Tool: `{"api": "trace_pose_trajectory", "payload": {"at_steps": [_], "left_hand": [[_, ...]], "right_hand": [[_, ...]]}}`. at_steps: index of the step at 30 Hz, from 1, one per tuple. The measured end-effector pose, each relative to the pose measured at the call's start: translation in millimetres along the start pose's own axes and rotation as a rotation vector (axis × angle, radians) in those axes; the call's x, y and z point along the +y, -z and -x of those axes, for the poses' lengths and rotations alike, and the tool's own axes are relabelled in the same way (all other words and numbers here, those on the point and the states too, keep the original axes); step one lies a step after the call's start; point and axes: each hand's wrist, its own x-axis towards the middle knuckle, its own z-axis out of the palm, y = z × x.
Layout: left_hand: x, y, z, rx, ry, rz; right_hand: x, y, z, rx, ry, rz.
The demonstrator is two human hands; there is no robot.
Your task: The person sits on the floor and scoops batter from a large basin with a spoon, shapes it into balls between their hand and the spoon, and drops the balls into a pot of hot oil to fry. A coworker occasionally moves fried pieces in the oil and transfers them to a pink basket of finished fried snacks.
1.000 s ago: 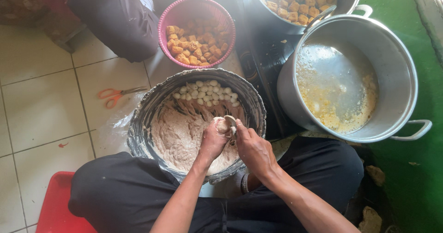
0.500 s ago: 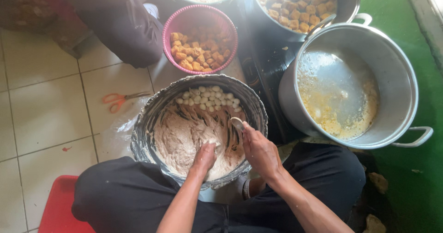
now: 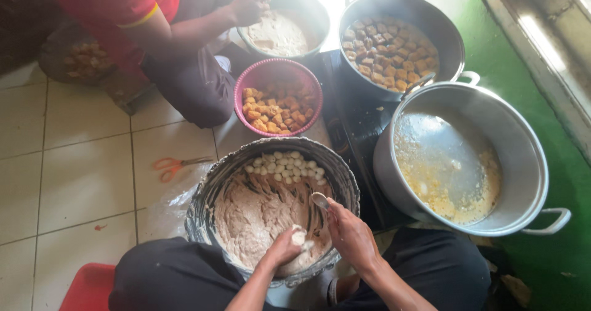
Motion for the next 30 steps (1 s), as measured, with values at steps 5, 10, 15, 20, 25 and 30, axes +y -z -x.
{"api": "trace_pose_trajectory", "payload": {"at_steps": [5, 10, 15, 20, 25, 30], "left_hand": [[34.0, 9.6, -17.2, 0.320, -0.122, 0.146], [73.0, 27.8, -8.0, 0.381, -0.171, 0.230], [88.7, 35.1, -2.4, 0.390, -0.187, 0.144], [91.8, 32.6, 0.0, 0.303, -0.120, 0.179], [95.4, 32.4, -0.7, 0.273, -0.095, 0.139], [93.8, 28.6, -4.7, 0.309, -0.144, 0.113]], "right_hand": [[-2.1, -6.6, 4.3, 0.032, 0.036, 0.011], [-12.8, -7.1, 1.8, 0.069, 0.068, 0.099], [-19.9, -3.1, -0.9, 0.049, 0.089, 0.137], [-19.4, -6.5, 0.2, 0.022, 0.097, 0.157], [-20.0, -9.4, -1.0, -0.014, 0.092, 0.163], [-23.2, -9.3, 0.8, -0.024, 0.063, 0.151]]}}
